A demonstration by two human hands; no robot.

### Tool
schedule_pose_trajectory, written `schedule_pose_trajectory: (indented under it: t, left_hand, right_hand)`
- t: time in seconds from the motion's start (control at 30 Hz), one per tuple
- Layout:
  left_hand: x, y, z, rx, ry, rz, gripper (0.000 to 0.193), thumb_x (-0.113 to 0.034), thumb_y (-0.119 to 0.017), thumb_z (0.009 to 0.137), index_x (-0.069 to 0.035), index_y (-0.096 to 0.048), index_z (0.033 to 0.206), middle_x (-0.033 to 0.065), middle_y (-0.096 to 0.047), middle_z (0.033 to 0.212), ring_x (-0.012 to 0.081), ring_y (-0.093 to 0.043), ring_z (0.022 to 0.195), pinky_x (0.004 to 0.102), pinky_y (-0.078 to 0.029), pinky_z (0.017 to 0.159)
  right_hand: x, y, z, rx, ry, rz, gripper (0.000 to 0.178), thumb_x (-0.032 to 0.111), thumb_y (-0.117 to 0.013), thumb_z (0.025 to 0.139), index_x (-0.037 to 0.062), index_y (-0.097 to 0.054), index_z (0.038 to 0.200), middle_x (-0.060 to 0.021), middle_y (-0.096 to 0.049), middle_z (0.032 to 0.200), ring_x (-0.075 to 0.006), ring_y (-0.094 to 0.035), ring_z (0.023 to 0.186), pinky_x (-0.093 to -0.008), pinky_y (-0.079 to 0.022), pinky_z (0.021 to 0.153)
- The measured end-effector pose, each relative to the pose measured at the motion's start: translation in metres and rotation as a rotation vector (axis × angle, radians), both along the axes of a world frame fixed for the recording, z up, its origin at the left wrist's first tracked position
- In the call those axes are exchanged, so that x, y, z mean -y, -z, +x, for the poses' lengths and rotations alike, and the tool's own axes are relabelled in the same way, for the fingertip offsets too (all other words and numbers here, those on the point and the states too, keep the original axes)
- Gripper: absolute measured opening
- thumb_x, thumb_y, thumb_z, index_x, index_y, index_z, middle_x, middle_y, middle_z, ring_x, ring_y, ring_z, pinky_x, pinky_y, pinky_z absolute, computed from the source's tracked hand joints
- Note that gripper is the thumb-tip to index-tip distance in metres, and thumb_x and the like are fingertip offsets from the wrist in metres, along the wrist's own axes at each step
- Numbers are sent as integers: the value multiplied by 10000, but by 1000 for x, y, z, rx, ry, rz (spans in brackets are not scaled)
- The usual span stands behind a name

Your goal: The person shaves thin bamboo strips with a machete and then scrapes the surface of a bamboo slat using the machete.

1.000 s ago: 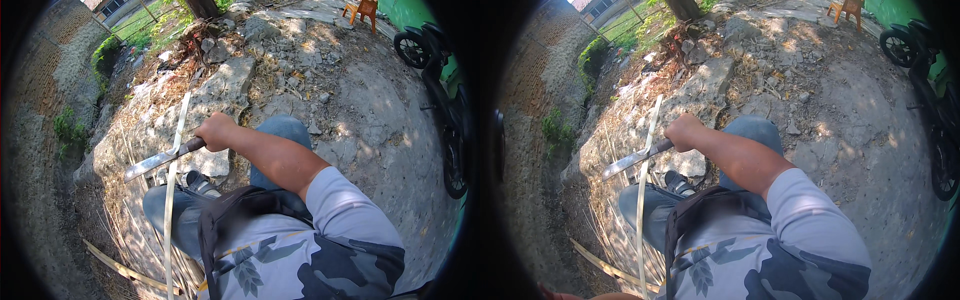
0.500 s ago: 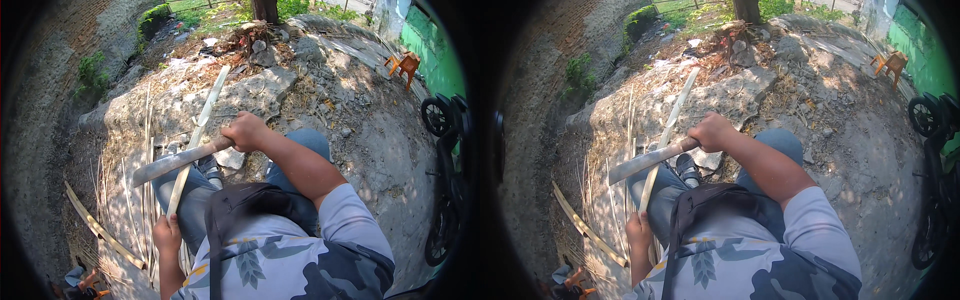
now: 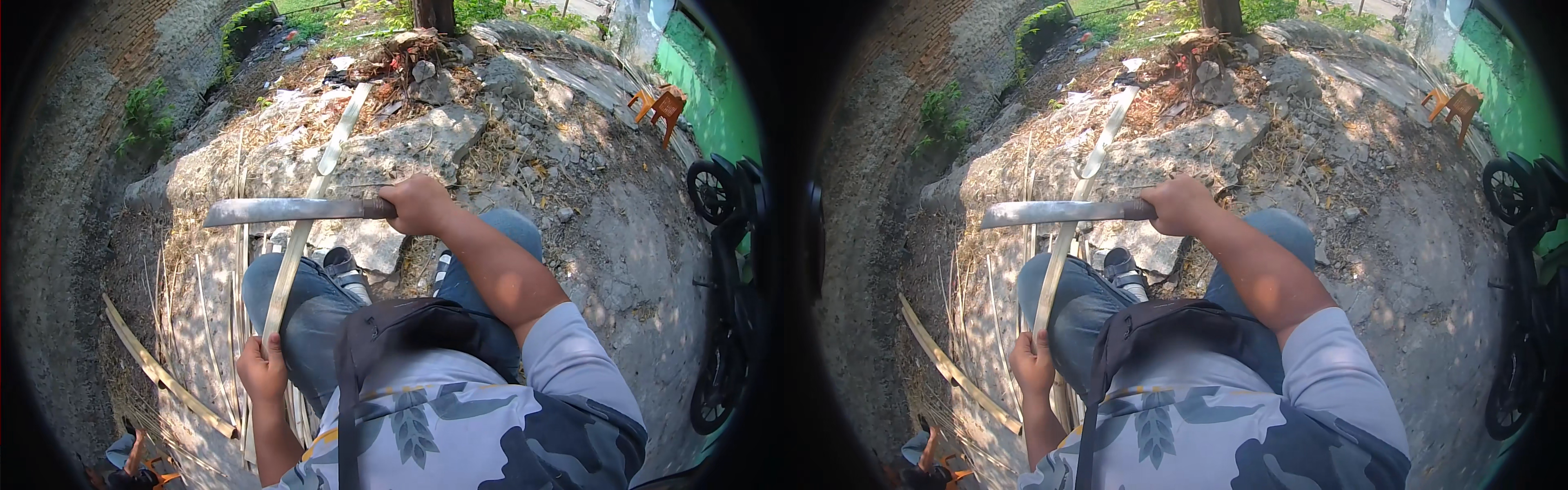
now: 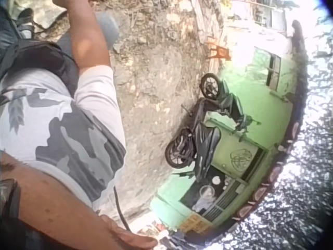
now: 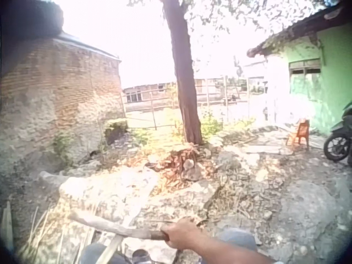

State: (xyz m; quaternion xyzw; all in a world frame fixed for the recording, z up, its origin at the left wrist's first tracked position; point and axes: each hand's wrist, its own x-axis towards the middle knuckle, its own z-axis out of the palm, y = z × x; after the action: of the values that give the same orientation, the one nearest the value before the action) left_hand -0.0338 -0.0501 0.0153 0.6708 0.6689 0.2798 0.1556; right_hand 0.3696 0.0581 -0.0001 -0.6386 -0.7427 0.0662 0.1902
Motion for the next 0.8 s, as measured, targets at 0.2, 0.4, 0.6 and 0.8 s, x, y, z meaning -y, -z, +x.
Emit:
schedule_pose_trajectory:
  t: [0.2, 0.4, 0.6, 0.8]
  left_hand:
    - [2, 6, -26, -126, 66, -12, 523, -452, -711, 972, 12, -587, 765, 138, -511, 568, 236, -482, 505, 385, -384, 514]
    - [-10, 8, -33, -21, 44, -20, 493, -394, -707, 986, -9, -526, 738, 98, -408, 540, 210, -376, 496, 388, -327, 496]
    - [-21, 5, -3, -88, 79, -41, 497, -416, -736, 967, -5, -546, 761, 62, -406, 559, 178, -398, 525, 371, -344, 520]
    - [-6, 7, -59, -87, 55, -80, 456, -380, -714, 988, -9, -566, 770, 35, -425, 533, 131, -379, 503, 344, -323, 495]
  right_hand:
    - [-15, 3, 19, 170, -61, 49, 175, 209, -718, 743, 198, -701, 917, -35, -729, 803, -263, -719, 800, -392, -509, 848]
    - [-19, -7, 16, -24, 142, -58, 170, 227, -720, 779, 152, -710, 931, -85, -739, 886, -299, -730, 897, -456, -552, 822]
    - [-4, 3, -11, -40, -136, -180, 191, 207, -687, 746, 130, -727, 916, -120, -730, 849, -331, -724, 875, -459, -561, 809]
    - [-18, 1, 30, 98, 80, -57, 129, 203, -709, 782, 193, -696, 910, -26, -735, 845, -246, -717, 821, -378, -478, 899]
